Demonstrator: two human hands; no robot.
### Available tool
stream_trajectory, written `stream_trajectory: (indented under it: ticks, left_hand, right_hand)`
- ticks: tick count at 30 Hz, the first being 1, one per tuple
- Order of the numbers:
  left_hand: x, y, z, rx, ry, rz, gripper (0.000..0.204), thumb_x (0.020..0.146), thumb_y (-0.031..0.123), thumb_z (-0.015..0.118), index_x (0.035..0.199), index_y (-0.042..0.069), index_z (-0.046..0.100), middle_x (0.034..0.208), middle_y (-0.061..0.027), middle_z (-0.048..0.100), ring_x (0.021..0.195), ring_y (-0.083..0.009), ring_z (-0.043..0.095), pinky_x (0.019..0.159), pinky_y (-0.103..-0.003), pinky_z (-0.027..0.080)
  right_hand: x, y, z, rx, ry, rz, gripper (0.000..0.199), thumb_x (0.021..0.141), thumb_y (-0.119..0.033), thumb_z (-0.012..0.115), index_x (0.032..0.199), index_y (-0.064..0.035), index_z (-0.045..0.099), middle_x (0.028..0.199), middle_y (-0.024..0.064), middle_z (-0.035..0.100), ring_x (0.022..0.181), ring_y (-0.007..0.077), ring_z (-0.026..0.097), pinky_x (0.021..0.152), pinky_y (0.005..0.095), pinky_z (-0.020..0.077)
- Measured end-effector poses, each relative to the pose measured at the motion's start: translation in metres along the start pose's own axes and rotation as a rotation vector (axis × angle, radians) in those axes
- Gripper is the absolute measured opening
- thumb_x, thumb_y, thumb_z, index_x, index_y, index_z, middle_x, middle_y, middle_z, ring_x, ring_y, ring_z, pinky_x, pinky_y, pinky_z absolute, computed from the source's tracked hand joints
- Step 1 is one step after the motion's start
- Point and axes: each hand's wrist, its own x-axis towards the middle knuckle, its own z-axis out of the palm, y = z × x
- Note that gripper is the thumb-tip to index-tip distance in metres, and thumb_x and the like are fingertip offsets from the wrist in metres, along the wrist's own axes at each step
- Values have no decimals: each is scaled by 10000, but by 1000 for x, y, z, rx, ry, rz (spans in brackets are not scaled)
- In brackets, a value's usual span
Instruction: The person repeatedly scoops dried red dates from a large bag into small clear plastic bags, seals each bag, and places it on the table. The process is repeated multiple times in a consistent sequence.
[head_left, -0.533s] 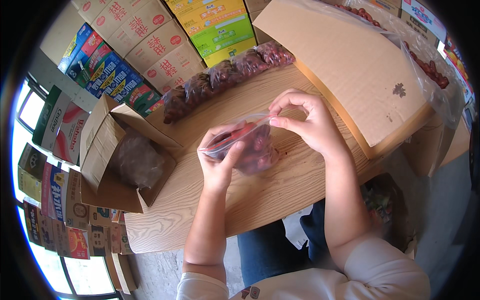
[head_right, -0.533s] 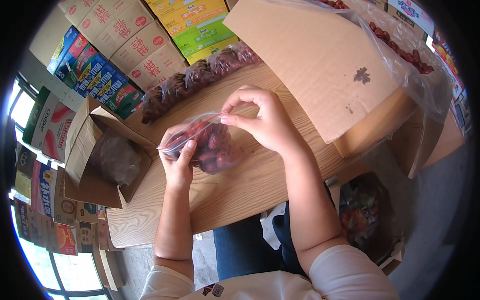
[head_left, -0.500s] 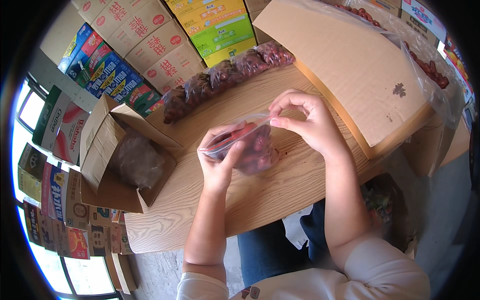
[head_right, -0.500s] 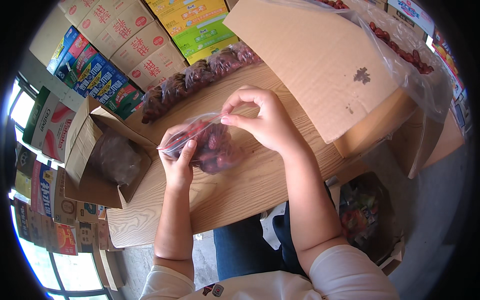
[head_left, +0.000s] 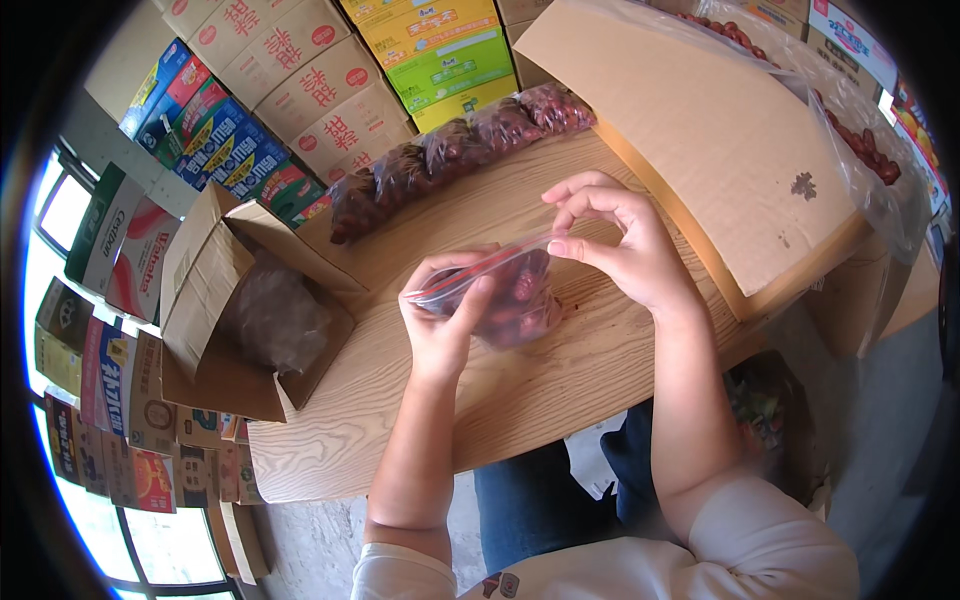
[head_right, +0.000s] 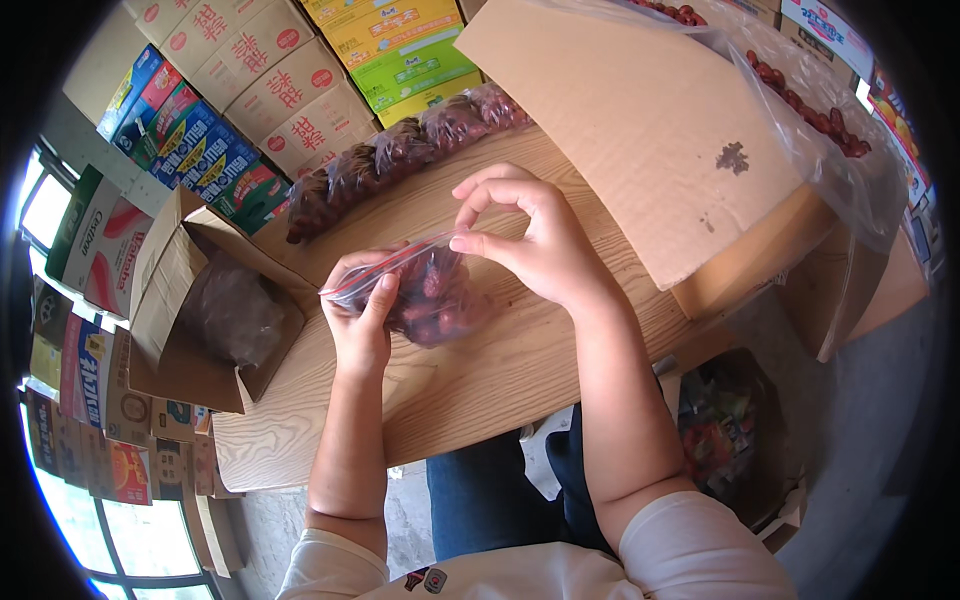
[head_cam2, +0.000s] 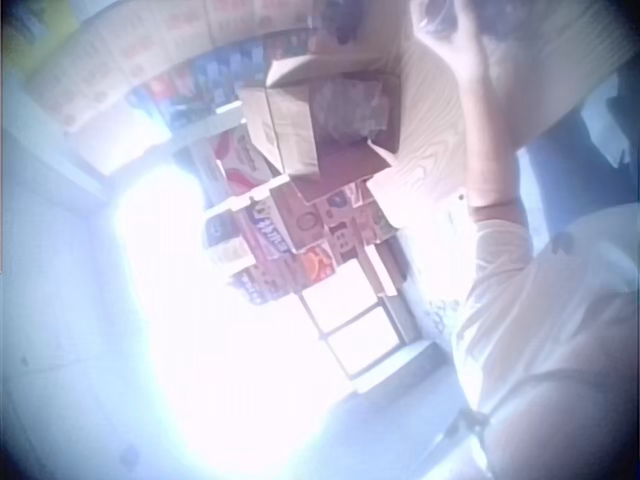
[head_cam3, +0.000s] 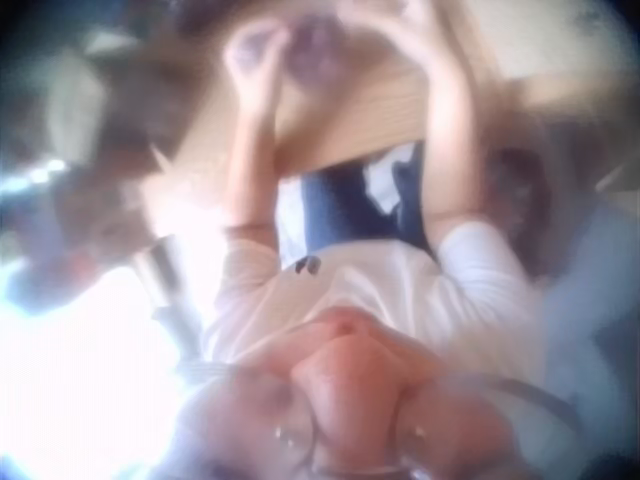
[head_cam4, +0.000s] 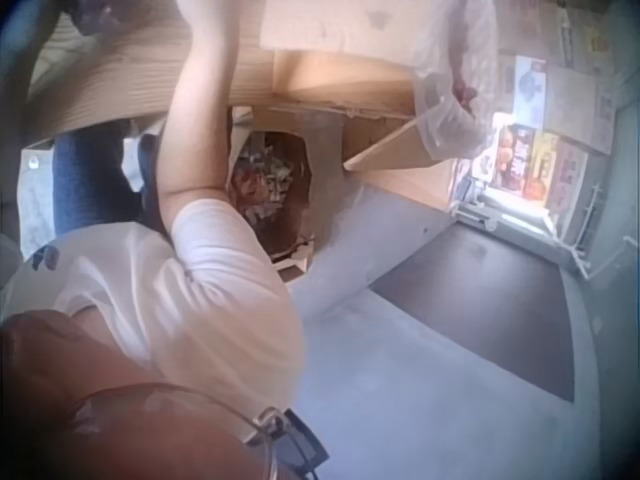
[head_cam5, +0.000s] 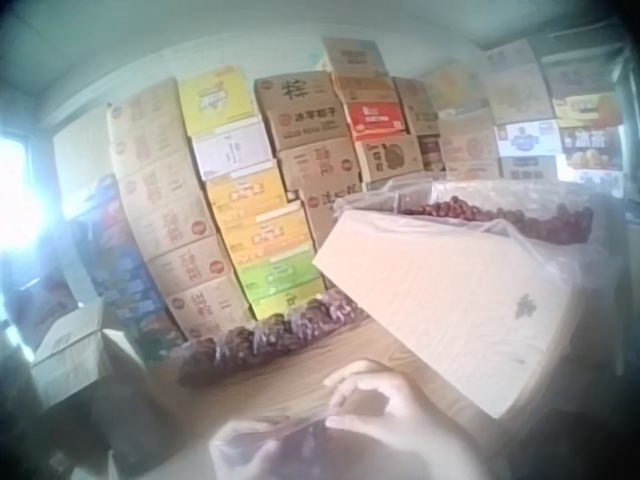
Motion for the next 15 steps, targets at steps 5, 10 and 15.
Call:
stream_trajectory:
  ticks: [5,10,15]
  left_hand:
    - [0,-1,-3,14,4,1,172,845,36,712,987,-15,629,1068,-175,680,992,-204,648,909,-360,512]
    - [0,0,-2,7,6,-13,173,843,36,715,986,-13,632,1066,-169,683,988,-203,651,909,-359,511]
    - [-1,-1,-2,11,3,-10,185,835,24,718,994,-14,632,1068,-172,683,988,-207,654,911,-360,511]
  right_hand:
    - [2,-1,-2,-14,-68,11,152,738,-104,788,760,-69,641,988,48,650,1013,168,589,917,334,429]
    - [1,-2,0,-15,-36,-17,163,727,-86,792,769,-66,636,993,42,641,1031,164,588,910,329,434]
    - [0,-1,0,-14,-31,-14,184,721,-76,794,790,-56,625,1014,35,630,1060,168,585,908,325,439]
